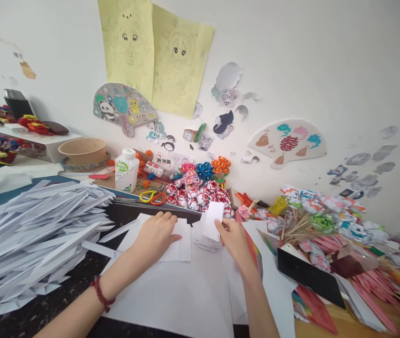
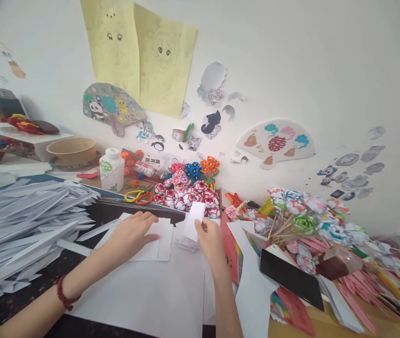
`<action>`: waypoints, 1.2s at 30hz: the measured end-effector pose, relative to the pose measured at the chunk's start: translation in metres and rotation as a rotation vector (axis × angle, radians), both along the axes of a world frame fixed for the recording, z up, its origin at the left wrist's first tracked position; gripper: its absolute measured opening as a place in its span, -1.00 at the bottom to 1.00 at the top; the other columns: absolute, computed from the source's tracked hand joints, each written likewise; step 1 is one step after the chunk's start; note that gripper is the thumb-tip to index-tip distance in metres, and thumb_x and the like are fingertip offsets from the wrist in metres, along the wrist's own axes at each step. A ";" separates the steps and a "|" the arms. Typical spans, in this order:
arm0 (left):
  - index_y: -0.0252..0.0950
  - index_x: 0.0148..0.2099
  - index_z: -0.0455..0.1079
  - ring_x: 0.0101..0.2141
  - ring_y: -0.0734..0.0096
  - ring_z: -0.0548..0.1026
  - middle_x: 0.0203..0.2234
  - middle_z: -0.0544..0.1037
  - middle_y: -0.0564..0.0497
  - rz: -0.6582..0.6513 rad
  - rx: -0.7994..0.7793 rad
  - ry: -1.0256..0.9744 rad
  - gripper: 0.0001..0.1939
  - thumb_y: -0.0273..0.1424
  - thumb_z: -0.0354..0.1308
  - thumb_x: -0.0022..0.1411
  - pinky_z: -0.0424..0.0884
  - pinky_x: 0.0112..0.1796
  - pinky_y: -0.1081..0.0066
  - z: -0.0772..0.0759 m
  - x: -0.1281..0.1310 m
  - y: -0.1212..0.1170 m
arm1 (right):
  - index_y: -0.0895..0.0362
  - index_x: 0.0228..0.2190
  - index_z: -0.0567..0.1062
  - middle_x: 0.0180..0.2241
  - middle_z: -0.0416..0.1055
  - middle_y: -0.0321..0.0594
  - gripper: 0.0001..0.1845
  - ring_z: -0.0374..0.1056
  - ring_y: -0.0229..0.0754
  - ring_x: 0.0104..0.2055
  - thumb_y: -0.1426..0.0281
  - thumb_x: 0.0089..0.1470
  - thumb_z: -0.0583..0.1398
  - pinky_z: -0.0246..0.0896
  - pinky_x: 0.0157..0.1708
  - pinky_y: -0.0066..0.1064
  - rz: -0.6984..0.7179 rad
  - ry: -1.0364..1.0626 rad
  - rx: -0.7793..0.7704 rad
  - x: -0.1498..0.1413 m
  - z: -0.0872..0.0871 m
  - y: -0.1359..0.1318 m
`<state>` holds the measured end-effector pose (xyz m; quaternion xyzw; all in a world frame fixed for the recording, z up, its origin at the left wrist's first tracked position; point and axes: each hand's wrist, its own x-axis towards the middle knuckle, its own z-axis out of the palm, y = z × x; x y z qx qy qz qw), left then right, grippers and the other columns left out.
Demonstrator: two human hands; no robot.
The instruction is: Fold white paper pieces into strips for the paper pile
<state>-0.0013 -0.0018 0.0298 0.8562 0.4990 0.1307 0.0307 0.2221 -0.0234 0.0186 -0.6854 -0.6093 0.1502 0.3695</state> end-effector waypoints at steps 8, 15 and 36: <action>-0.42 -0.01 0.32 -0.01 -0.12 0.34 0.02 0.34 -0.41 -0.102 -0.137 0.236 -0.45 -0.33 0.32 -0.07 0.29 -0.13 0.17 -0.002 0.007 -0.015 | 0.10 -0.24 0.47 -0.47 0.47 -0.08 -0.72 0.37 -0.06 -0.42 0.34 0.12 0.00 -0.11 -0.55 -0.41 -0.302 -0.431 -0.085 0.003 0.000 -0.003; -0.36 -0.25 0.41 -0.36 0.12 0.51 -0.44 0.53 -0.15 -0.149 -0.085 0.192 -0.85 -0.37 0.12 0.17 0.33 -0.35 0.31 0.000 -0.001 -0.010 | 0.06 -0.23 0.46 -0.46 0.49 -0.21 -0.75 0.38 -0.15 -0.44 0.35 0.11 0.03 0.05 -0.48 -0.44 -0.078 -0.261 -0.034 -0.016 -0.006 0.004; -0.38 -0.37 0.40 -0.50 0.16 0.48 -0.55 0.49 -0.17 -0.176 0.032 0.234 -0.74 -0.65 -0.11 0.13 0.27 -0.49 0.34 -0.003 0.001 -0.010 | 0.03 -0.27 0.48 -0.47 0.50 -0.23 -0.76 0.35 -0.19 -0.52 0.36 0.12 0.03 0.00 -0.54 -0.46 0.021 -0.242 -0.050 -0.024 -0.006 -0.001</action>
